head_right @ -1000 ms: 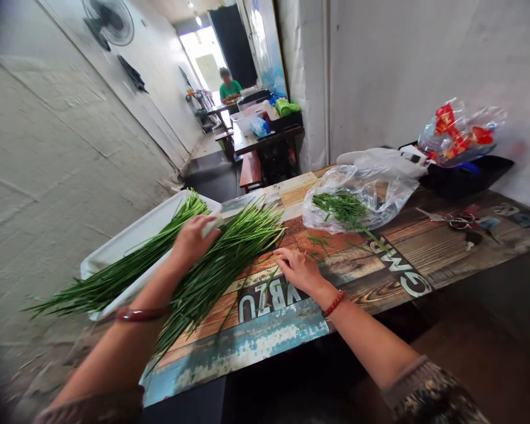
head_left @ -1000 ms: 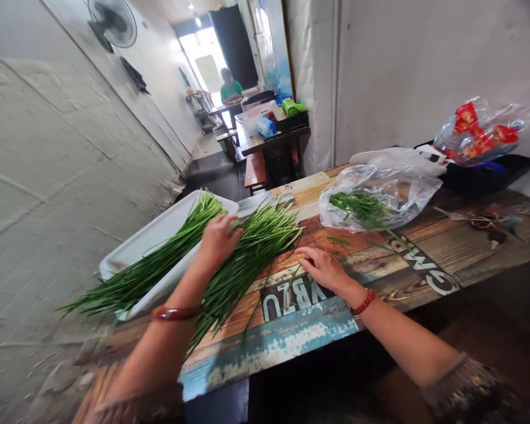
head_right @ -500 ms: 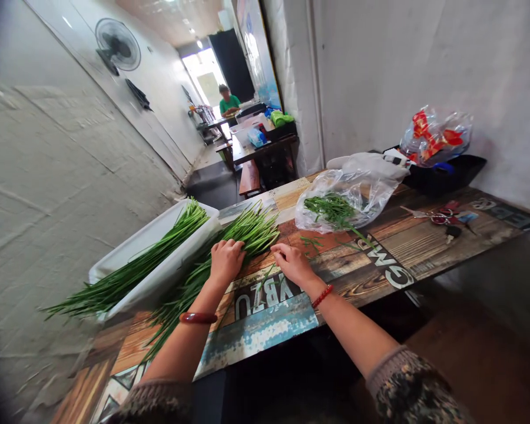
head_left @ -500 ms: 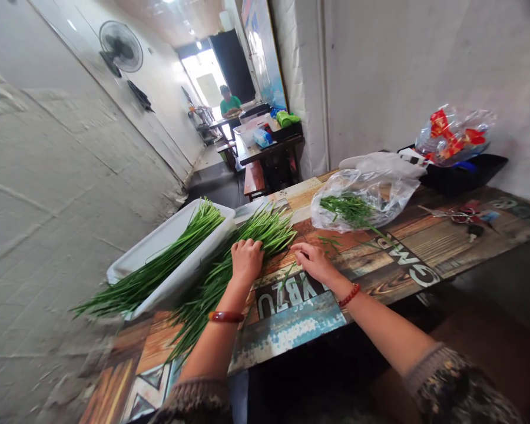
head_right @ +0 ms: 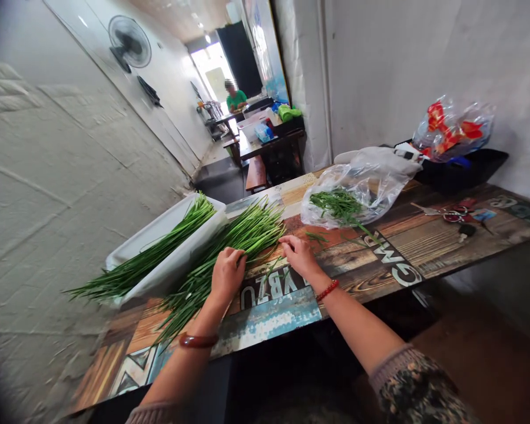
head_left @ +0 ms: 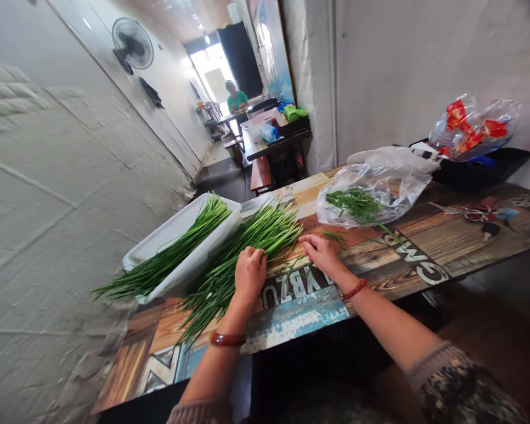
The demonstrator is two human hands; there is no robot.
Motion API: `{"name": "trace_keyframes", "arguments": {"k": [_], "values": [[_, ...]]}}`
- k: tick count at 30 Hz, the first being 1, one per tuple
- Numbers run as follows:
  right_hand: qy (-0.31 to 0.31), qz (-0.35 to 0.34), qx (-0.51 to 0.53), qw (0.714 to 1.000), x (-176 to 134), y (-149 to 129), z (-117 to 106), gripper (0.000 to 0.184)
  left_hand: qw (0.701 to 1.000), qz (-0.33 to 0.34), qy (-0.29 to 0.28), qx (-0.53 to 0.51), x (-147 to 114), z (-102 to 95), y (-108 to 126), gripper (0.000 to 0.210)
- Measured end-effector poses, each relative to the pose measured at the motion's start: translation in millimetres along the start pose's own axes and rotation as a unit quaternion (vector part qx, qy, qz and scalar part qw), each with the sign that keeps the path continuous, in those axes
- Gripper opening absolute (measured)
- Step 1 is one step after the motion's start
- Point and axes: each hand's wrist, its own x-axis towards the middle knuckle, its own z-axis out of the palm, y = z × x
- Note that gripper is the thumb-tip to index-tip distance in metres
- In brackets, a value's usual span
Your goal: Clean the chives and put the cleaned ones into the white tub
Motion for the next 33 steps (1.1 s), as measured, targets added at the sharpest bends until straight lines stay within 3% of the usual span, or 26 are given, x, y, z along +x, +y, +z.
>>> {"name": "trace_keyframes", "arguments": {"k": [6,8,12,15,19,22,24,27,29,33], "values": [[0.01,-0.003,0.002,1.0,-0.1,2.9,0.2,0.032,0.997,0.001,-0.05,0.06,6.2,2.9,14.6,0.063],[0.011,-0.005,0.0,1.0,-0.1,3.2,0.3,0.032,0.995,0.003,-0.067,0.07,3.9,2.2,15.3,0.058],[0.01,-0.007,0.017,1.0,0.7,5.0,0.6,0.032,0.992,0.038,-0.088,0.077,-7.2,-2.5,18.5,0.017],[0.013,0.0,0.044,0.999,2.2,7.4,1.1,0.033,0.994,0.051,-0.068,0.065,-15.3,-5.2,18.8,0.011],[0.023,0.006,0.05,0.998,3.8,10.0,0.9,0.035,0.998,0.038,-0.044,0.041,-15.6,-3.8,12.2,0.047],[0.023,0.009,0.046,0.999,3.9,11.0,0.2,0.036,0.997,0.007,-0.062,0.044,-11.0,-1.1,8.4,0.066],[0.023,0.009,0.043,0.999,3.6,10.6,0.0,0.035,0.995,-0.011,-0.09,0.05,-9.2,0.4,9.0,0.063],[0.027,0.008,0.044,0.999,2.8,8.4,-0.1,0.035,0.992,0.006,-0.121,0.038,-10.7,2.0,13.0,0.039],[0.028,0.006,0.047,0.998,2.6,7.0,-0.3,0.034,0.993,0.036,-0.112,0.024,-13.3,2.6,15.8,0.026],[0.042,0.006,0.04,0.998,4.0,8.1,-1.5,0.034,0.994,0.075,-0.075,-0.021,-16.2,2.8,16.4,0.022]]}}
